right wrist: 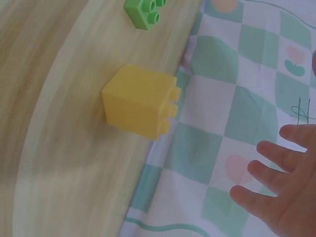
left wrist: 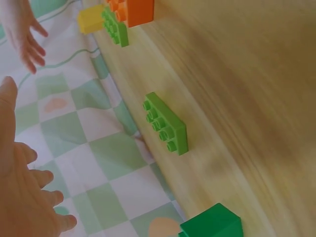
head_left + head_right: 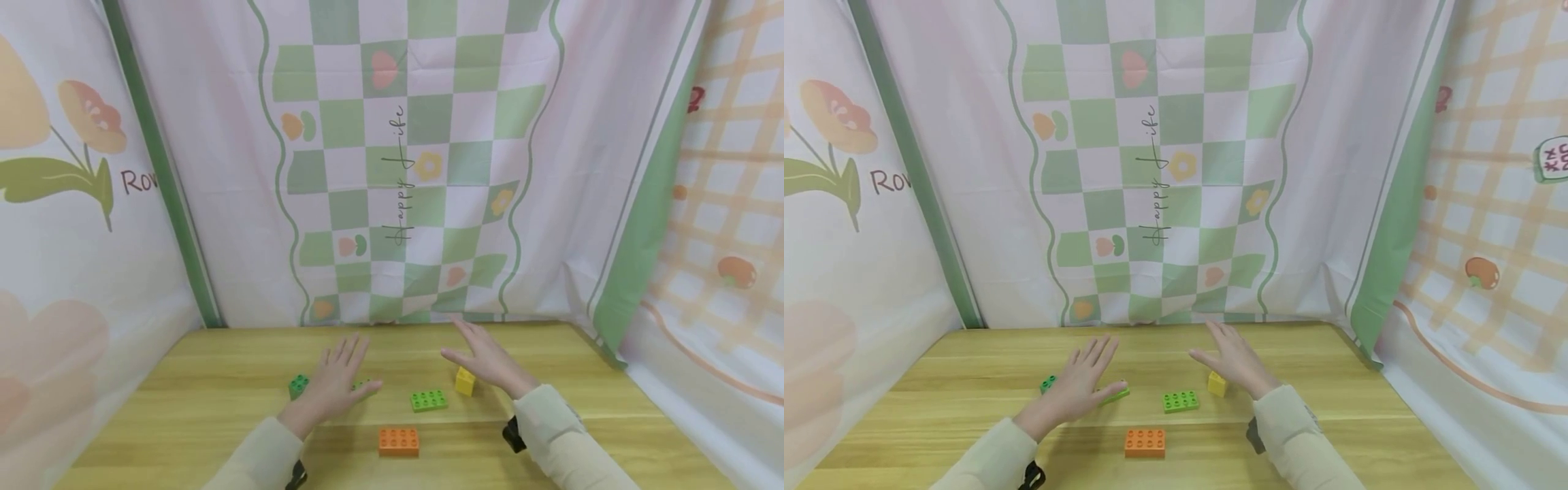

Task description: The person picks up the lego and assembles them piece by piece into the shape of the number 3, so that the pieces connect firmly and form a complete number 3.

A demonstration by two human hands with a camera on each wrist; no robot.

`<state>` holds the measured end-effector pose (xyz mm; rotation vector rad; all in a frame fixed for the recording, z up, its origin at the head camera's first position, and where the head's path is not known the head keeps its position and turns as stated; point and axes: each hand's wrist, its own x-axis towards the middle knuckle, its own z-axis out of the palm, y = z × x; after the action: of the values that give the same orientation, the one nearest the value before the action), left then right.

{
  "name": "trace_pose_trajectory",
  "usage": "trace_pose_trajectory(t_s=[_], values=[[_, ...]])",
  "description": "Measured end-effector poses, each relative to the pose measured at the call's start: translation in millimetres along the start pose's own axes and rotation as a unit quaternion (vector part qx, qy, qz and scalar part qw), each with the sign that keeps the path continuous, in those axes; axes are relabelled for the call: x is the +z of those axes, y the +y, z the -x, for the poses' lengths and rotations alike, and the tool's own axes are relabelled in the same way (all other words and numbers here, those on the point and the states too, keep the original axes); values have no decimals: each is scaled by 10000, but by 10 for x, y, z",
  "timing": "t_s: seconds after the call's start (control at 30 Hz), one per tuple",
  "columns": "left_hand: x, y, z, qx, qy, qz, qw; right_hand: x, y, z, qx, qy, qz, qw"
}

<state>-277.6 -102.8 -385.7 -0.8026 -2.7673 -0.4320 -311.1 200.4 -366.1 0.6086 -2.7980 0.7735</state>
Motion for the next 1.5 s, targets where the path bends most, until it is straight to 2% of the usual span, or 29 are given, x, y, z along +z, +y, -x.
trace_pose_trajectory(t_s=[0.23, 0.67, 0.93, 1.27, 1.5], values=[[19, 22, 47, 42, -122, 90, 9999, 8, 56, 46, 101, -51, -139, 9998], [122, -3, 147, 71, -312, 703, 9970, 79, 136, 105, 127, -39, -329, 9994], [207, 18, 214, 169, -312, 549, 9979, 128, 198, 159, 306, -58, -463, 9984], [350, 43, 256, 350, -276, 703, 9965, 172, 285, 204, 239, -21, -536, 9983], [384, 79, 294, 318, -492, 901, 9942, 212, 333, 238, 313, -39, -862, 9958]])
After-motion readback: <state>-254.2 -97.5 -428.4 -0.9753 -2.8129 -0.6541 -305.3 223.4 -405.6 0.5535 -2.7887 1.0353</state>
